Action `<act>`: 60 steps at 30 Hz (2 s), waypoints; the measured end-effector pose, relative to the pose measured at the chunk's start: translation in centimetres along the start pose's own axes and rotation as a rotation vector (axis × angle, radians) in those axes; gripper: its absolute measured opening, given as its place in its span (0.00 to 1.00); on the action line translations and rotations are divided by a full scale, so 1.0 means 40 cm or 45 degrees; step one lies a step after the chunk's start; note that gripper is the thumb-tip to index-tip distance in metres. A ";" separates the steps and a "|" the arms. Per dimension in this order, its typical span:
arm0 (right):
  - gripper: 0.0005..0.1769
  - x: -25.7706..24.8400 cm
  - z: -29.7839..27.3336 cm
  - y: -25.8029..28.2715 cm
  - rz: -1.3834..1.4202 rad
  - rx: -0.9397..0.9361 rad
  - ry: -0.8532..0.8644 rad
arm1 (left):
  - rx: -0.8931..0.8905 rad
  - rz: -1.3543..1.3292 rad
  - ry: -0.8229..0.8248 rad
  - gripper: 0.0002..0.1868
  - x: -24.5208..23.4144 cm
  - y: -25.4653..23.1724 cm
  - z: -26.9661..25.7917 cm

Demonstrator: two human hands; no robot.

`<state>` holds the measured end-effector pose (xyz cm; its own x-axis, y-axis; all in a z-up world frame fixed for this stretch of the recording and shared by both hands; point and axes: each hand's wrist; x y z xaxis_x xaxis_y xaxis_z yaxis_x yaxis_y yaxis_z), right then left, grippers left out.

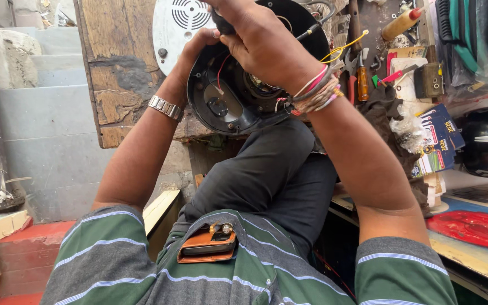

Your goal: The person repairs a ceiling fan motor by stripping wires with a screwdriver, connecting them to a power source using a soldering iron, and testing the motor's rotation. They also use pliers to adjust a small metal component inside the motor housing.

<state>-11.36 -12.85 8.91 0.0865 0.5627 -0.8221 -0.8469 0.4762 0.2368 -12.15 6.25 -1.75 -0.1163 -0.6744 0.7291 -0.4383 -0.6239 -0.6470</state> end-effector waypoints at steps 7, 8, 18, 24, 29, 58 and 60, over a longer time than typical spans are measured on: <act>0.35 0.024 -0.002 0.029 -0.375 0.087 -0.068 | 0.000 -0.118 0.104 0.30 -0.028 0.015 0.016; 0.35 0.025 -0.001 0.014 -0.316 0.031 -0.090 | -0.002 -0.142 0.138 0.31 -0.035 0.020 0.019; 0.34 0.018 -0.013 0.005 -0.443 0.158 -0.132 | 0.033 -0.099 0.171 0.31 -0.010 0.004 0.014; 0.32 -0.047 -0.071 -0.009 -0.142 0.155 -0.083 | -0.046 -0.031 -0.047 0.34 0.047 0.035 -0.041; 0.35 -0.110 -0.130 0.036 -0.116 0.251 0.012 | -0.035 -0.227 0.114 0.32 0.100 0.172 0.021; 0.41 -0.153 -0.207 0.021 -0.156 0.273 -0.105 | 0.866 1.256 0.415 0.18 0.201 0.102 0.059; 0.41 -0.152 -0.207 0.019 -0.169 0.285 -0.096 | 0.866 1.234 0.421 0.18 0.201 0.104 0.057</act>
<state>-16.88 -21.52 9.81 0.2347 0.5303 -0.8147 -0.6891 0.6819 0.2454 -12.87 -2.67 0.91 -0.3985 -0.9030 -0.1605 0.4974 -0.0658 -0.8650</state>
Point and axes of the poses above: each hand's wrist, its own z-axis towards the middle knuckle, its own x-axis out of the palm, y = z × x, and after that the axes turned 12 degrees about -z, right-handed
